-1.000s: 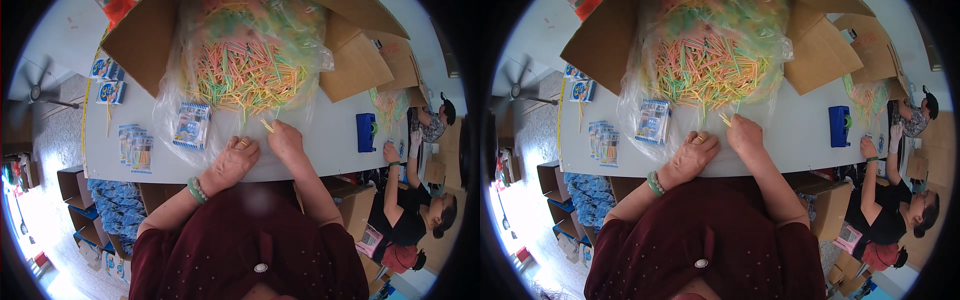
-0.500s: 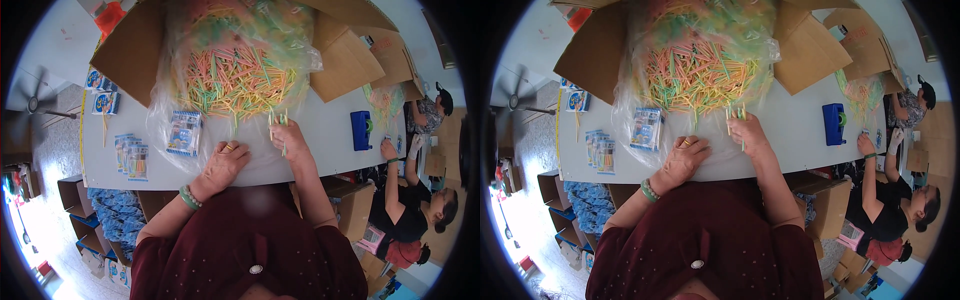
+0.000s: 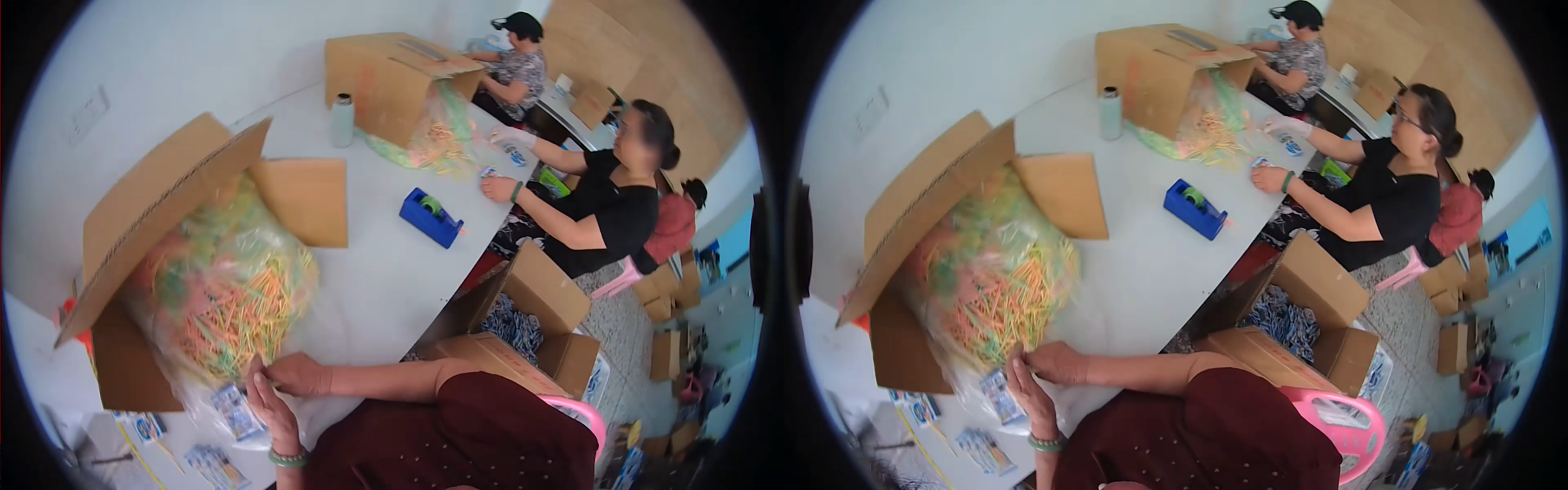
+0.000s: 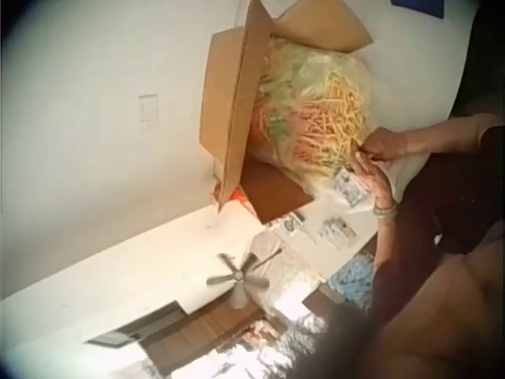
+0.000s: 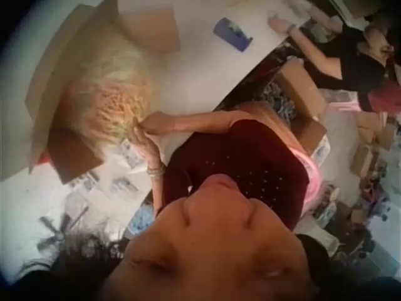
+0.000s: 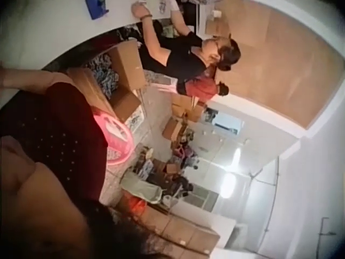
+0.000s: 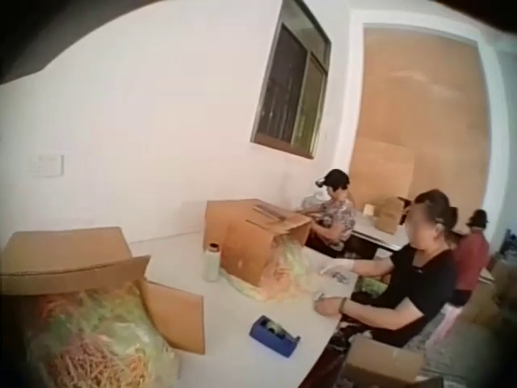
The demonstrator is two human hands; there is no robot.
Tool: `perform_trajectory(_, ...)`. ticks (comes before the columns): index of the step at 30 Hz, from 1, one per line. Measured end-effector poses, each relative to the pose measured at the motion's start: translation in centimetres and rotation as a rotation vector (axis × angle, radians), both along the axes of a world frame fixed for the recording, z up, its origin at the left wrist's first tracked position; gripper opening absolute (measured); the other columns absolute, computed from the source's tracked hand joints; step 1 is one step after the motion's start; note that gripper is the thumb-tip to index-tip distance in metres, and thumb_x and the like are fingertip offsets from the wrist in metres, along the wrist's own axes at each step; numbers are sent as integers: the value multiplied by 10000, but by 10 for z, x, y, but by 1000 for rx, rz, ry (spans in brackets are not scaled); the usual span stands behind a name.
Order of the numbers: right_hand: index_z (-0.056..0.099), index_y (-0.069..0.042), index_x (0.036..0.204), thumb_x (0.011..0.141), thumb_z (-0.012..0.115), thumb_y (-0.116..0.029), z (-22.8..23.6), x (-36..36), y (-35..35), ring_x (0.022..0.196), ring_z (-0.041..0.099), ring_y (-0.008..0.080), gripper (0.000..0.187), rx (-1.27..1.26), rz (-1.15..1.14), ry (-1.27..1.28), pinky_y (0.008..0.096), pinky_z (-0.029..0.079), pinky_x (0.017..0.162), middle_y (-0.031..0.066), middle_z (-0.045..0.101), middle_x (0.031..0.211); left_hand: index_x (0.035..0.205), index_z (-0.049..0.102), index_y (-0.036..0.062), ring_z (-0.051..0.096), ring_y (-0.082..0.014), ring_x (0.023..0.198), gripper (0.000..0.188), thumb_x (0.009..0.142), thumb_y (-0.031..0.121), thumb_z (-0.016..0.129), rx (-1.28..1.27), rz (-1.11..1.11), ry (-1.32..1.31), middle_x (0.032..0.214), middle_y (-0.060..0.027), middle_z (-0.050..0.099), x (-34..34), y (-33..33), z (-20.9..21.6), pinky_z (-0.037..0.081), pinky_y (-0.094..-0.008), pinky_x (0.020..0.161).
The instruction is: Packaging small colorful plastic sticks into plastic bags and placing them into boxes for shipment.
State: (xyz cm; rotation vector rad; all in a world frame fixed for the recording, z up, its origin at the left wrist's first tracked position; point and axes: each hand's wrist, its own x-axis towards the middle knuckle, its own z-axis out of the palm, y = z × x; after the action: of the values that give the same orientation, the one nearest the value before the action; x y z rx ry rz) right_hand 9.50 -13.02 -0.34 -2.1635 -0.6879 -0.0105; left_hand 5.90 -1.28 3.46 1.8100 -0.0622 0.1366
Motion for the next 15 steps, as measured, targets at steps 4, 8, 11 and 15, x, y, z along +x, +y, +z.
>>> perform_trajectory(4, 536, -92, 934, 810, 549, -177, -4, -4, -13, 764, 572, 297, 151, 119, 8, -247, 401, 457, 651, 93, 561, 788, 1216, 531, -67, 523, -236, 1099, 371, 1010, 205, 385, -111, 131, -34, 1189, -150, 574, -5, -23, -16, 390, -347, 987)
perform_trajectory(8, 512, -93, 901, 833, 529, -200, 15, -7, -17, 835, 520, 262, 128, 173, -84, -431, 367, 410, 758, 77, 514, 834, 1205, 532, -72, 525, -240, 1102, 352, 1008, 186, 393, -111, 144, -75, 1186, -151, 574, -4, -27, -20, 388, -343, 991)
perform_trajectory(11, 500, -76, 897, 838, 526, -198, 1, -4, -16, 828, 528, 277, 138, 187, -2, -340, 382, 411, 756, 102, 518, 837, 1226, 521, -73, 525, -252, 1123, 367, 1007, 194, 397, -10, 154, -36, 1217, -168, 566, -4, -28, -16, 385, -345, 996)
perform_trajectory(15, 506, -57, 906, 840, 527, -198, -4, -2, -18, 838, 533, 297, 157, 183, 87, -132, 396, 416, 756, 120, 530, 848, 1252, 504, -76, 523, -277, 1147, 387, 1004, 202, 401, 125, 142, -55, 1244, -199, 557, -2, -33, -7, 379, -352, 1005)
